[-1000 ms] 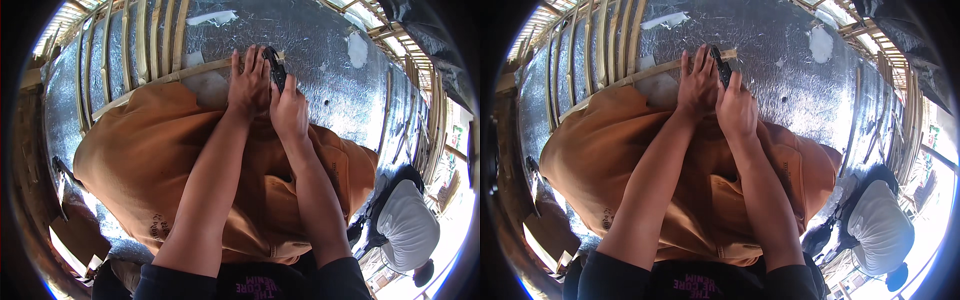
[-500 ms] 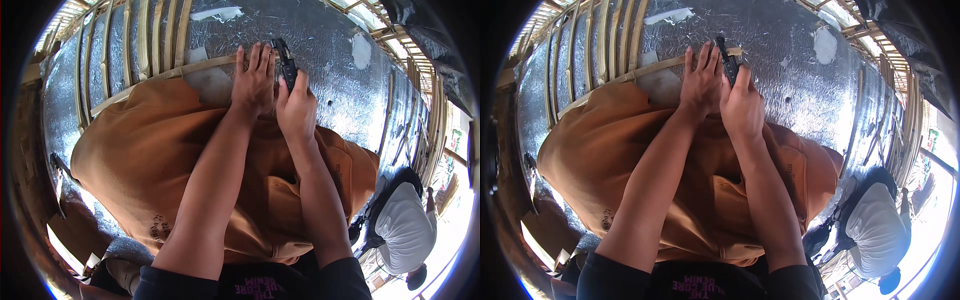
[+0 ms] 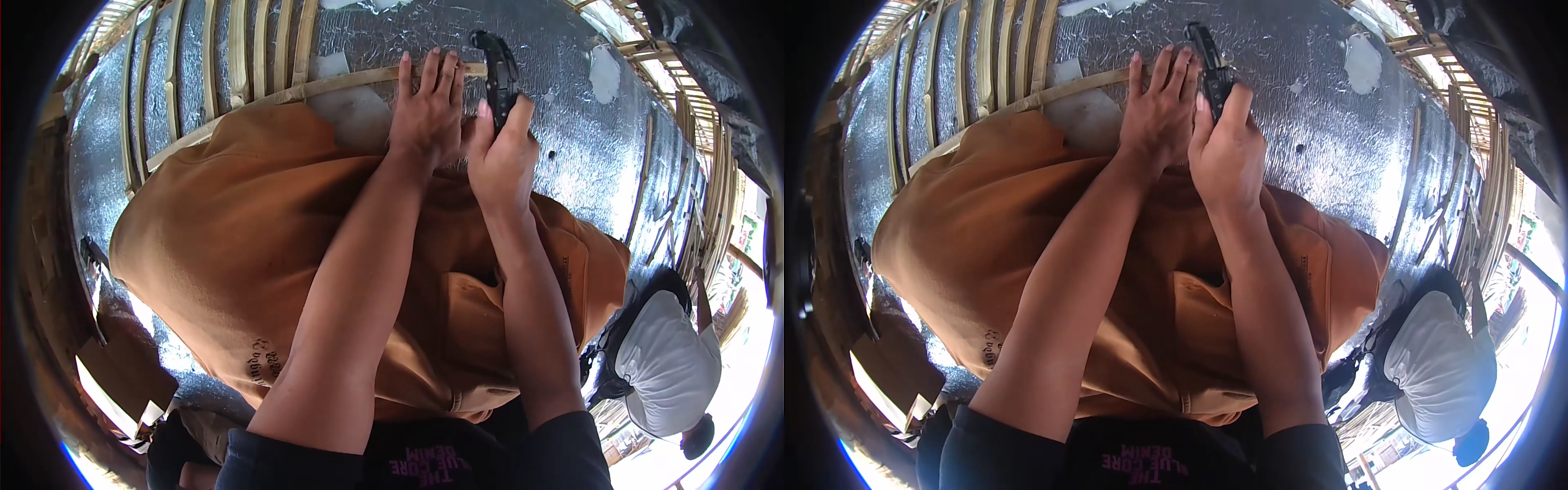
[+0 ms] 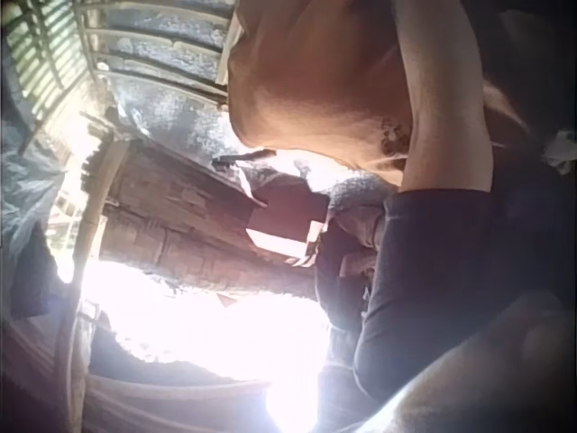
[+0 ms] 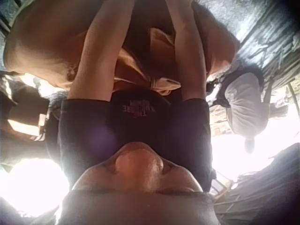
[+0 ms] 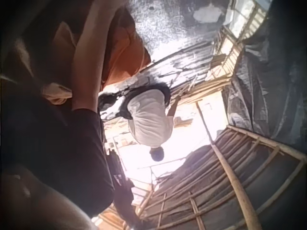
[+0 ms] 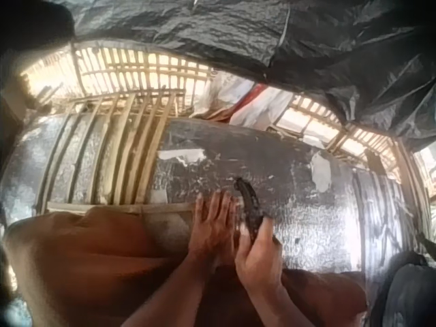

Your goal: The person attaches strips of bamboo to a framework by hand using a small hammer to drive in fasteners, then breaks off excess lengths of bamboo.

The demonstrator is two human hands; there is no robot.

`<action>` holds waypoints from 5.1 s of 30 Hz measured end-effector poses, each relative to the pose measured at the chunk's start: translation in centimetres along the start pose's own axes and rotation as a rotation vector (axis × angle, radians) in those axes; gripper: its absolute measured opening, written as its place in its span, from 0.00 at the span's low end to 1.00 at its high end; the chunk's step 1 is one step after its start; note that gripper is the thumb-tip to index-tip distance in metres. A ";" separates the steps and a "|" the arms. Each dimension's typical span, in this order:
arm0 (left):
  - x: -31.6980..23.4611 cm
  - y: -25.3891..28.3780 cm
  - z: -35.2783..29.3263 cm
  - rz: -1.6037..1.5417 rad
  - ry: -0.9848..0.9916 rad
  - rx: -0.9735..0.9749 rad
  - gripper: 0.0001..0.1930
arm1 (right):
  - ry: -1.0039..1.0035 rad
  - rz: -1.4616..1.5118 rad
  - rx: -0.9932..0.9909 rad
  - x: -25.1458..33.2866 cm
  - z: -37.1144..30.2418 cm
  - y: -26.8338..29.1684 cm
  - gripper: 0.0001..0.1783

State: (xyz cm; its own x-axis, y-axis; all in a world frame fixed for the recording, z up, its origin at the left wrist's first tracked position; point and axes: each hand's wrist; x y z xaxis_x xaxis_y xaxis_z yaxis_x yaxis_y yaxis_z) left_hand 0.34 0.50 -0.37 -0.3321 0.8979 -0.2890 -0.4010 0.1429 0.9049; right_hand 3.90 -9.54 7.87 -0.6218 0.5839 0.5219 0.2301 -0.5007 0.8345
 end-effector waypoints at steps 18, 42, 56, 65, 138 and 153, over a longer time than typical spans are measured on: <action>-0.3 0.9 -0.4 0.043 0.044 0.185 0.34 | -0.029 -0.114 0.117 -0.2 0.3 -0.3 0.17; -0.1 0.2 0.2 0.138 0.020 0.148 0.39 | -0.061 -0.055 -0.042 0.6 0.8 0.4 0.18; -0.6 0.5 -0.8 0.052 0.004 0.171 0.37 | -0.053 -0.084 0.056 -0.3 -0.6 0.1 0.17; 0.0 0.8 0.0 0.051 0.032 0.153 0.36 | -0.048 -0.063 0.078 -0.8 0.6 -0.5 0.17; -0.2 0.3 0.3 0.116 0.004 0.090 0.30 | -0.057 -0.151 0.181 -1.5 -0.2 -0.5 0.15; -0.5 1.3 -0.1 0.135 0.024 0.265 0.35 | -0.071 -0.227 0.190 -0.8 0.2 0.4 0.21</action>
State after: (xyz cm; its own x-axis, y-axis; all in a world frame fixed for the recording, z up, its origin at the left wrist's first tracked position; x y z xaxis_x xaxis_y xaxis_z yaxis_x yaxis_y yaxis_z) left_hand -0.09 0.21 0.93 -0.3886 0.9065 -0.1650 -0.1164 0.1293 0.9847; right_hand 4.65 -10.09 7.77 -0.6214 0.7137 0.3233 0.2310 -0.2274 0.9460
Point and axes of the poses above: each hand's wrist, its own z-axis towards the middle knuckle, its own y-axis out of the back of the hand, x = y × z, and after that the axes turned 1 degree about x, right-handed
